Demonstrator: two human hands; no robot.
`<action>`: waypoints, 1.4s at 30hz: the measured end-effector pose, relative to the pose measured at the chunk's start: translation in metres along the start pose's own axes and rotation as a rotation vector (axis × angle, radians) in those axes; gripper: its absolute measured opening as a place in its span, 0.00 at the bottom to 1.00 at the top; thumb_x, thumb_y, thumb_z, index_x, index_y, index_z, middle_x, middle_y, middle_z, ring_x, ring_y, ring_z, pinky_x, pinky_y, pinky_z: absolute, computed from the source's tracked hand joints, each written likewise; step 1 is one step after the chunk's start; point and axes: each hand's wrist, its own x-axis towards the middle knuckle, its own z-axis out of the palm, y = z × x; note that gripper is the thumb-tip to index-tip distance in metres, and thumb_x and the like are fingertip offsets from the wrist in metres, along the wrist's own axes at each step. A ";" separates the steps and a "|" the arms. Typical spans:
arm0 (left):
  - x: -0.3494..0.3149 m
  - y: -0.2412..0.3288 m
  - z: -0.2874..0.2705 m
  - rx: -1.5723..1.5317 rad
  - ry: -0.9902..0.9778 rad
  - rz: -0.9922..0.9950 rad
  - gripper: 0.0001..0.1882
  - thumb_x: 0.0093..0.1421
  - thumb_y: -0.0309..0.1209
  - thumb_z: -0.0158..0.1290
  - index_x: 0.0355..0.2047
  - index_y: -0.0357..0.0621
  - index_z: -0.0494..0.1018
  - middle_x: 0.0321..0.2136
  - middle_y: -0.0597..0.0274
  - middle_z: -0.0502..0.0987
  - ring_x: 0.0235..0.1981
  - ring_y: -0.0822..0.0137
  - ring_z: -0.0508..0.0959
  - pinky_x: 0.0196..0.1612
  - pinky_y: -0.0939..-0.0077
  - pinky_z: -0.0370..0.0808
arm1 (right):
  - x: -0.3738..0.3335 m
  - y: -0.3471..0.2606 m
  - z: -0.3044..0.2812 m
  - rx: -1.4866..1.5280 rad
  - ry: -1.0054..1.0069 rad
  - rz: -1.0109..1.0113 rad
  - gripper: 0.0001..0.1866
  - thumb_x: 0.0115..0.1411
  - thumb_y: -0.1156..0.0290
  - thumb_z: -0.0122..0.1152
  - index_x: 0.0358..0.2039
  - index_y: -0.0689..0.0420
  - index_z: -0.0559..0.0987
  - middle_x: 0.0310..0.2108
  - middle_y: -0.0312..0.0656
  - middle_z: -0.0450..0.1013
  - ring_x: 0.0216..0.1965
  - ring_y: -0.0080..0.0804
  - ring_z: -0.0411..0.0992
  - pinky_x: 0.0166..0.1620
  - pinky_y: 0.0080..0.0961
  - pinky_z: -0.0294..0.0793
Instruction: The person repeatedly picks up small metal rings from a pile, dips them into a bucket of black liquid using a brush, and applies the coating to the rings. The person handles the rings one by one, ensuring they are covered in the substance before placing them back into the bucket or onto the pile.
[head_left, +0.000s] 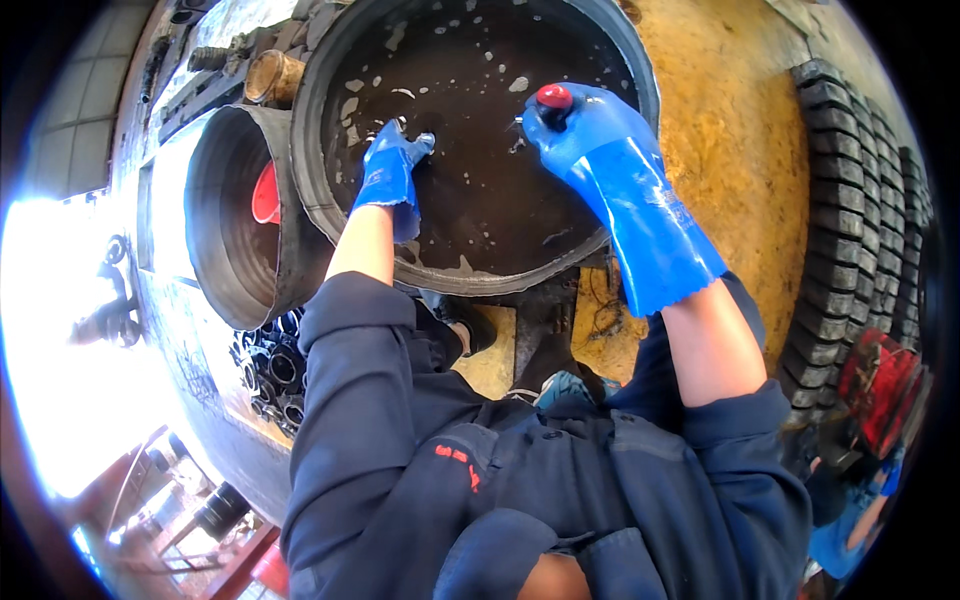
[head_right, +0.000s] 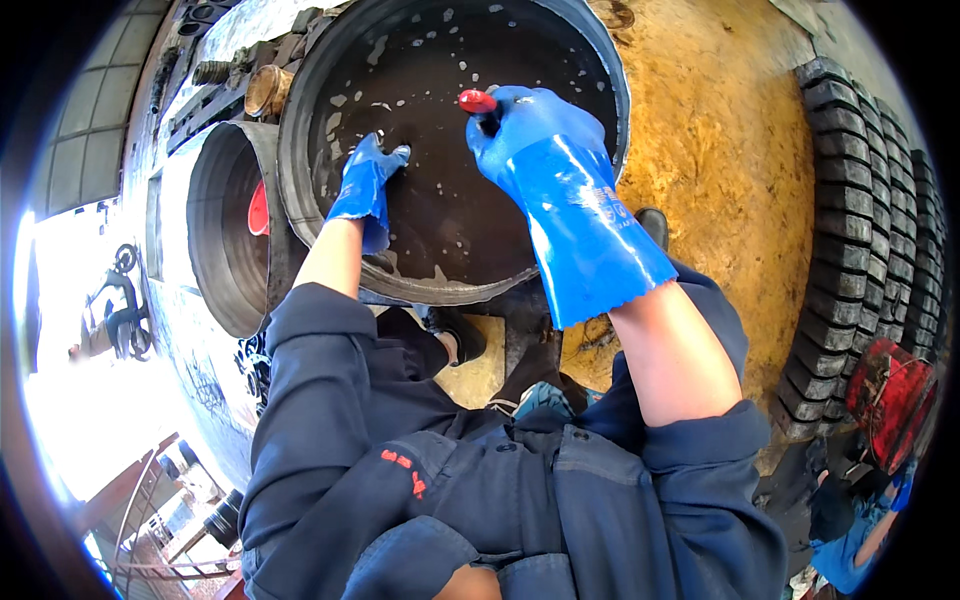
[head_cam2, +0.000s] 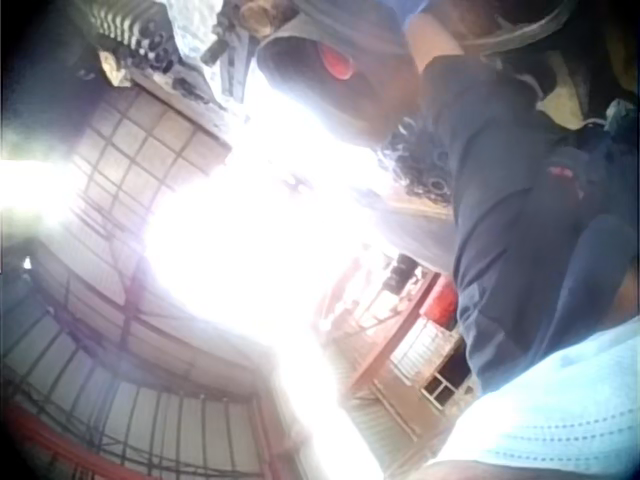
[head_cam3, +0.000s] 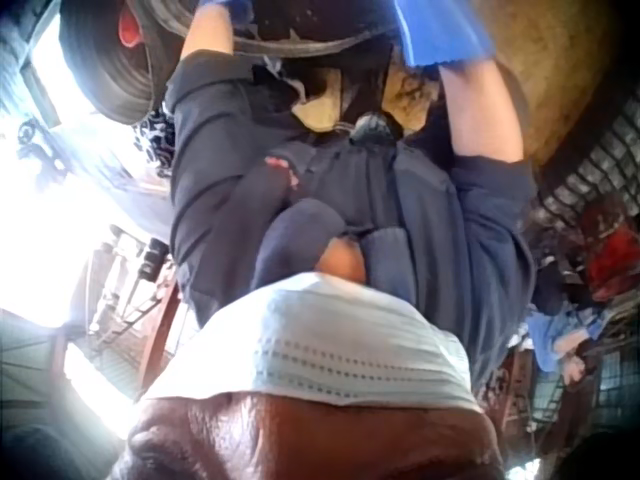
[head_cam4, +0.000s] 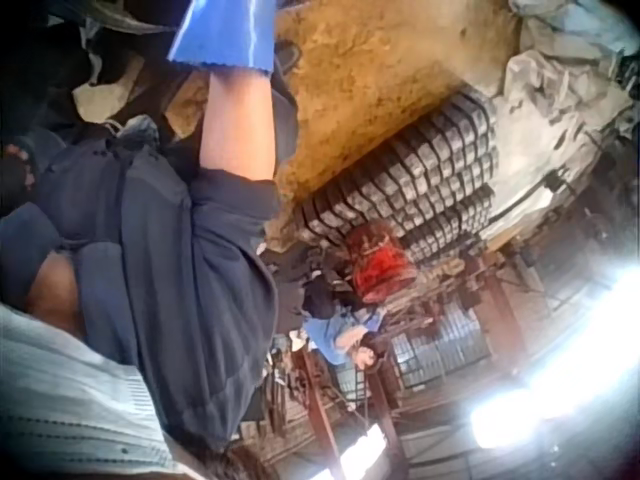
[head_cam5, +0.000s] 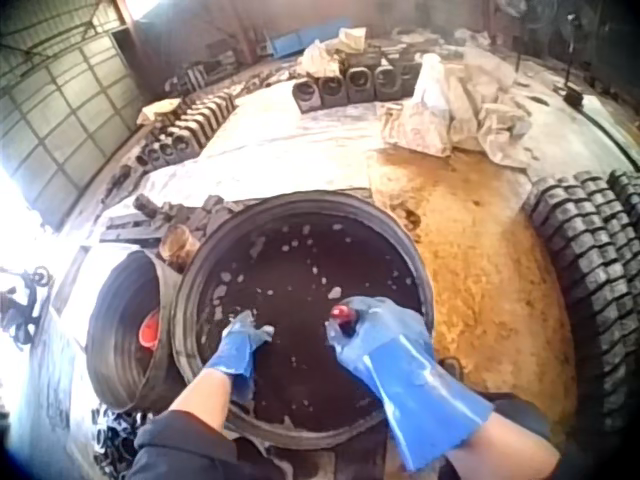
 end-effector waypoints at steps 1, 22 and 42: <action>0.010 -0.012 0.003 0.075 -0.142 -0.009 0.40 0.55 0.49 0.67 0.65 0.43 0.71 0.61 0.44 0.76 0.63 0.48 0.75 0.66 0.59 0.72 | 0.001 -0.001 0.000 0.017 -0.019 -0.011 0.15 0.61 0.51 0.63 0.43 0.42 0.86 0.37 0.40 0.83 0.41 0.48 0.82 0.48 0.37 0.82; 0.005 0.102 -0.021 0.578 -0.352 0.254 0.29 0.74 0.38 0.32 0.72 0.44 0.54 0.65 0.46 0.67 0.66 0.56 0.68 0.70 0.68 0.62 | 0.010 0.021 -0.032 0.237 0.105 0.116 0.17 0.61 0.50 0.63 0.42 0.46 0.86 0.37 0.43 0.83 0.41 0.47 0.81 0.48 0.38 0.80; 0.016 0.219 0.045 -0.413 -0.708 0.440 0.35 0.59 0.52 0.63 0.59 0.41 0.76 0.55 0.46 0.80 0.55 0.51 0.79 0.59 0.62 0.73 | 0.027 0.068 -0.042 0.393 0.253 0.187 0.23 0.61 0.46 0.62 0.43 0.52 0.85 0.40 0.48 0.83 0.44 0.47 0.82 0.49 0.39 0.80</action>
